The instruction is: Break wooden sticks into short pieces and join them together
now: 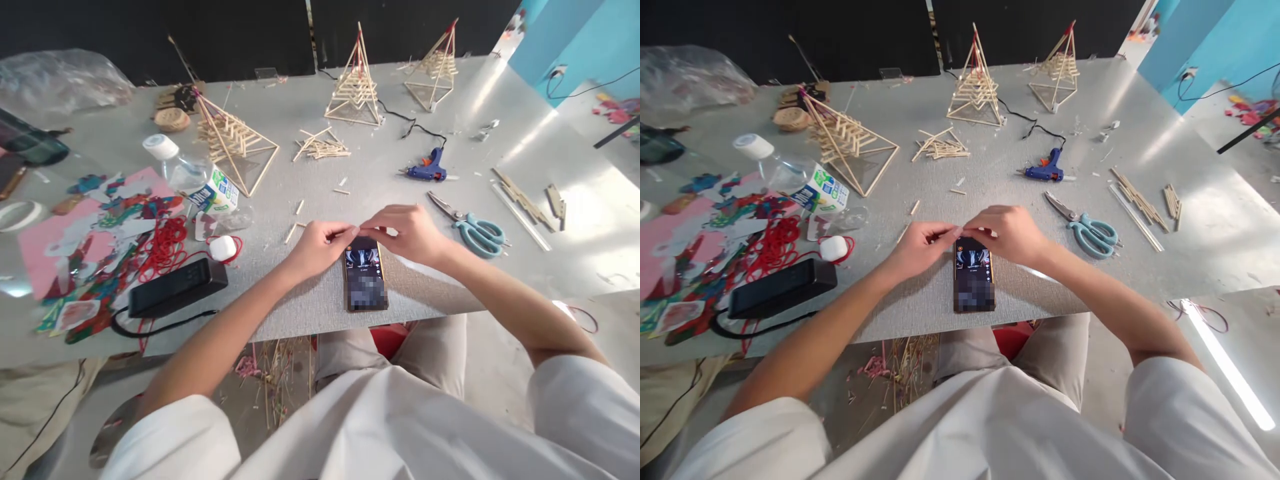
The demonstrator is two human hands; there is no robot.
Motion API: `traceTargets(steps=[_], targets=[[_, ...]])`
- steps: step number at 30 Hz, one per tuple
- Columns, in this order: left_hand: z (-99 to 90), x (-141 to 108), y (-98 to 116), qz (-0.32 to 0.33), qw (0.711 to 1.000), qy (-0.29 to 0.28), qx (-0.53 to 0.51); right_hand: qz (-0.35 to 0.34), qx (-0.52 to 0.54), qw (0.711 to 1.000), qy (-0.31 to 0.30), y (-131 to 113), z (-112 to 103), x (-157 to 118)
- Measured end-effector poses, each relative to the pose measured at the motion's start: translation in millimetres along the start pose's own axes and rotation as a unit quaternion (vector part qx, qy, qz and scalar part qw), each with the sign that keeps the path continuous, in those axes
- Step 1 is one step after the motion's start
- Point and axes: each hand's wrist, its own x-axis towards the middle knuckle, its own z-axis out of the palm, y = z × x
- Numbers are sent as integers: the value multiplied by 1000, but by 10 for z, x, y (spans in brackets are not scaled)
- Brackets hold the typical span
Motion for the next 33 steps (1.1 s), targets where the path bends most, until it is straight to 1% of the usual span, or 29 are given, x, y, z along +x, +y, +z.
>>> traceTargets(steps=[3, 6, 7, 10, 13, 16, 18, 20, 21, 22, 24, 25, 26, 29, 33], targets=[[48, -130, -44, -4, 999, -23, -35, -13, 125, 991, 50, -9, 146, -151], [69, -275, -52, -36, 996, -20, -77, -12, 196, 978, 64, -10, 263, -214], [74, -320, -43, -43, 995, -15, -89, -12, 210, 976, 61, -16, 285, -228], [91, -430, 2, -74, 990, -42, -110, -26, 246, 968, 50, -53, 300, -267], [116, -493, 43, -78, 986, -54, -136, -48, 275, 958, 60, -98, 290, -300], [152, -567, 66, -84, 982, -69, -153, -85, 274, 955, 74, -154, 286, -333], [174, -644, 84, -91, 979, -104, -148, -123, 261, 955, 74, -209, 280, -365], [190, -728, 107, -69, 975, -167, -130, -169, 248, 951, 69, -271, 275, -410], [196, -763, 119, -32, 973, -198, -118, -194, 240, 949, 68, -299, 277, -436], [202, -791, 130, 19, 971, -216, -103, -218, 229, 946, 70, -321, 283, -463], [220, -822, 150, 118, 963, -233, -69, -261, 203, 940, 83, -347, 310, -514], [231, -828, 157, 152, 959, -233, -56, -278, 194, 936, 94, -351, 330, -537], [244, -829, 163, 171, 956, -233, -48, -290, 188, 932, 104, -350, 352, -557], [278, -818, 161, 173, 953, -241, -60, -304, 185, 927, 118, -335, 406, -603], [288, -806, 119, 142, 952, -256, -89, -288, 183, 935, 92, -319, 426, -641]])
